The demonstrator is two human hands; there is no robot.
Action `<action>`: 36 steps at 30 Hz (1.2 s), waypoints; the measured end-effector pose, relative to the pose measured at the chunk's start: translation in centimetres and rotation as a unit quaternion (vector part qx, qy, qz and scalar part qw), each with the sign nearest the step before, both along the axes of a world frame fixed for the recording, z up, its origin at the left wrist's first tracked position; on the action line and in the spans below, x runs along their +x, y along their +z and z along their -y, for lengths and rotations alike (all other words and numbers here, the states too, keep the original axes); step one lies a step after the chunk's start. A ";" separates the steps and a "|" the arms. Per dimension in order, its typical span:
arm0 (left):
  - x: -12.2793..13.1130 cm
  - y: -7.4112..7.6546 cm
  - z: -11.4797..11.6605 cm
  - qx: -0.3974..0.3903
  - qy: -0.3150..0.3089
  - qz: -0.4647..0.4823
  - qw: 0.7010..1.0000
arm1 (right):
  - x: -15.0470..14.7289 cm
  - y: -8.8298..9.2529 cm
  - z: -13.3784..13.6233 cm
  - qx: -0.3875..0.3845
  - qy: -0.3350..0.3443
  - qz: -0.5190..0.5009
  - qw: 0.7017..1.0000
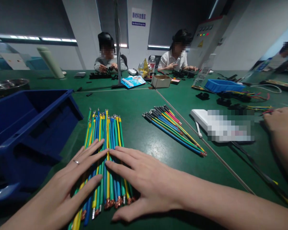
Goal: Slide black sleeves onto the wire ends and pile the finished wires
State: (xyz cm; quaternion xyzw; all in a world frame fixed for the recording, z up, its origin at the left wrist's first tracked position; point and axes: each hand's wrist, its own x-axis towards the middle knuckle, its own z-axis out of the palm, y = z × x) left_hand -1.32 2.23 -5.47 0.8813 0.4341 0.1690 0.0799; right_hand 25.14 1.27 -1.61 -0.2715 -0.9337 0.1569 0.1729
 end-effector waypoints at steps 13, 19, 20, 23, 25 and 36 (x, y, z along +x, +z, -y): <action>-0.1 1.6 0.8 0.083 -0.006 -0.099 0.992 | 0.2 -0.3 -0.3 -0.054 -0.010 0.008 0.998; -0.1 1.8 1.2 0.048 0.014 -0.114 0.992 | -0.1 -0.5 -0.3 -0.066 -0.052 0.062 0.995; 0.1 1.9 1.2 0.035 0.014 -0.117 0.992 | -0.3 -0.5 -0.2 -0.062 -0.058 0.071 0.994; 0.6 2.4 1.0 -0.015 0.006 -0.120 0.993 | -0.8 -0.5 0.1 -0.051 -0.075 0.081 0.993; 1.1 2.7 0.9 -0.041 -0.006 -0.114 0.993 | -0.9 -0.4 0.3 -0.047 -0.086 0.080 0.992; 1.4 3.6 0.6 -0.126 -0.021 -0.051 0.991 | -0.8 0.6 0.4 0.014 -0.065 0.093 0.993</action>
